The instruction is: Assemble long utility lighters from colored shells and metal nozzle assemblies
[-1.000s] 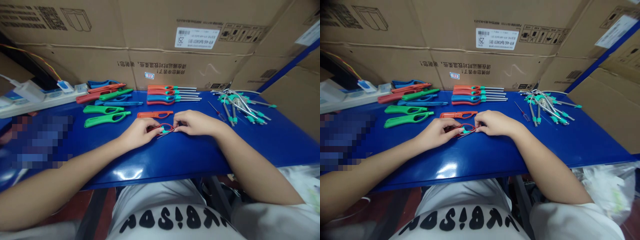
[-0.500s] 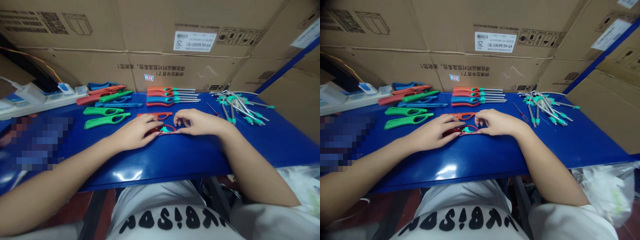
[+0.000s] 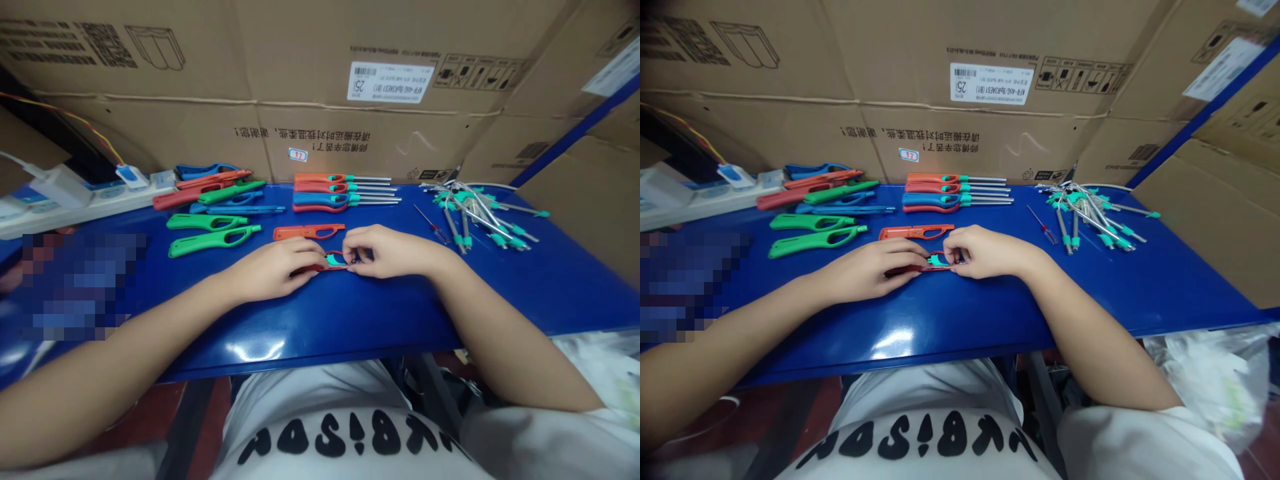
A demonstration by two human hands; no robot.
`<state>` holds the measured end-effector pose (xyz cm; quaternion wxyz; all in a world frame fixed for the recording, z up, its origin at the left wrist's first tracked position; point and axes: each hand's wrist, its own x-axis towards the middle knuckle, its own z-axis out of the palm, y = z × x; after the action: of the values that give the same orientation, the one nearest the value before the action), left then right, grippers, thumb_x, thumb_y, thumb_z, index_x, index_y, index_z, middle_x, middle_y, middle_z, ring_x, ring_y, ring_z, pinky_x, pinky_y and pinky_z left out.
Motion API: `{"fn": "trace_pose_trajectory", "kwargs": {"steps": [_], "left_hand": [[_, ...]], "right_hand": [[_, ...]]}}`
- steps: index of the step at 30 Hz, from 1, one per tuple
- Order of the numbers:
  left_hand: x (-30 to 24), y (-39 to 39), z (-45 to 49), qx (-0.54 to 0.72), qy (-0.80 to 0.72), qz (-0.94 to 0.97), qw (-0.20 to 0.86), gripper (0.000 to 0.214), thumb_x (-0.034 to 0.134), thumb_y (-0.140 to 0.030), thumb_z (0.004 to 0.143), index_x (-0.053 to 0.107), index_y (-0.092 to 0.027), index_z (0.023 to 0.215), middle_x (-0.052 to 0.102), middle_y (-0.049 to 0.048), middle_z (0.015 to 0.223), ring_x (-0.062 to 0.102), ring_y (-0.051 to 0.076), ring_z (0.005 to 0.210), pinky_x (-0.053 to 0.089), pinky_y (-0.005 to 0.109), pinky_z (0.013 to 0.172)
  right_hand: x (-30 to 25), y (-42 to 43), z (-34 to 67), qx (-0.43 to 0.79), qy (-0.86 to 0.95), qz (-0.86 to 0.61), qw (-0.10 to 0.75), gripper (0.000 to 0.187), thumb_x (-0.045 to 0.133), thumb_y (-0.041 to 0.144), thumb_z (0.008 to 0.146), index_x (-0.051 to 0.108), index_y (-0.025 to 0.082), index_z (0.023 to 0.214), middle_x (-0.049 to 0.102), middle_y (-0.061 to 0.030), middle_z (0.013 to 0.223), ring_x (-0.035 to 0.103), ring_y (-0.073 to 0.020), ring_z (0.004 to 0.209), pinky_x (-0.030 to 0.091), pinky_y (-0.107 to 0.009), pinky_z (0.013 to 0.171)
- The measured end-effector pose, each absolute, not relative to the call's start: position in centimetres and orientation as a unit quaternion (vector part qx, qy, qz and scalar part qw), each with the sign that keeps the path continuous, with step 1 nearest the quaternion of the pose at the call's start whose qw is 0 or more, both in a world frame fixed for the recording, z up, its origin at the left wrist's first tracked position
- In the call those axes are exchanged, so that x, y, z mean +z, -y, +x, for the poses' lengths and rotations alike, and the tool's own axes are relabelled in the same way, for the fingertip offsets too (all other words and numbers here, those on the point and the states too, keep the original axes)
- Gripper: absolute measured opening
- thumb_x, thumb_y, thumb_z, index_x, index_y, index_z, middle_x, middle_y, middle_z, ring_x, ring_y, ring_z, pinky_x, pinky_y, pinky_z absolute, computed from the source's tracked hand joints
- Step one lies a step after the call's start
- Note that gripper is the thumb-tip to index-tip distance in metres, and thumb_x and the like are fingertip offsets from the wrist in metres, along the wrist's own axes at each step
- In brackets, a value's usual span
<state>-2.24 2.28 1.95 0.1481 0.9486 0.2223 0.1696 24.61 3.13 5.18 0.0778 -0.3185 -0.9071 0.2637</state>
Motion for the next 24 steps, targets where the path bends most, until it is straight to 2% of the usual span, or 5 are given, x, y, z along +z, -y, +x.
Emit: {"fn": "trace_pose_trajectory", "kwargs": {"steps": [4,7,10,15,24], "left_hand": [[1.98,-2.27,-2.14,0.171,-0.219,0.947,0.164,0.028,0.052,-0.019,0.101,0.068,-0.022,0.125,0.068,0.0077,0.124,0.064,0.021,0.115,0.052,0.036,0.102],[1.89,-2.33,-2.13,0.175,-0.216,0.947,0.162,0.029,0.052,-0.020,0.101,0.069,-0.022,0.124,0.067,0.0080,0.125,0.064,0.022,0.117,0.051,0.036,0.104],[1.78,-2.36,-2.12,0.169,-0.217,0.950,0.147,0.029,0.051,-0.020,0.101,0.069,-0.021,0.124,0.065,0.0094,0.124,0.063,0.023,0.117,0.051,0.037,0.104],[1.73,-2.30,-2.09,0.165,-0.214,0.955,0.119,0.029,0.050,-0.021,0.102,0.070,-0.020,0.122,0.065,0.0104,0.123,0.063,0.023,0.116,0.052,0.038,0.103],[2.12,-2.29,-1.94,0.159,-0.218,0.951,0.148,0.027,0.051,-0.019,0.101,0.066,-0.020,0.123,0.067,0.0092,0.123,0.063,0.023,0.115,0.052,0.038,0.101]], "right_hand": [[5.19,-2.94,24.71,0.273,0.911,-0.298,0.083,0.018,0.061,0.003,0.076,0.066,0.015,0.088,0.062,-0.0017,0.090,0.053,-0.0098,0.068,0.041,-0.022,0.064],[5.02,-3.01,24.62,0.266,0.915,-0.291,0.089,0.009,0.060,0.009,0.083,0.065,0.015,0.083,0.061,-0.0024,0.087,0.053,-0.0112,0.070,0.041,-0.023,0.066],[4.87,-3.13,24.36,0.246,0.919,-0.297,0.088,0.011,0.058,0.012,0.088,0.063,0.015,0.079,0.059,-0.0029,0.084,0.053,-0.0123,0.072,0.041,-0.024,0.068],[4.94,-3.15,24.08,0.240,0.918,-0.306,0.076,0.009,0.061,0.011,0.086,0.063,0.015,0.079,0.060,-0.0023,0.083,0.053,-0.0119,0.070,0.039,-0.024,0.067],[4.82,-3.44,24.22,0.245,0.905,-0.338,0.080,0.009,0.061,0.009,0.085,0.067,0.015,0.087,0.064,-0.0007,0.079,0.055,-0.0111,0.068,0.037,-0.022,0.062]]}}
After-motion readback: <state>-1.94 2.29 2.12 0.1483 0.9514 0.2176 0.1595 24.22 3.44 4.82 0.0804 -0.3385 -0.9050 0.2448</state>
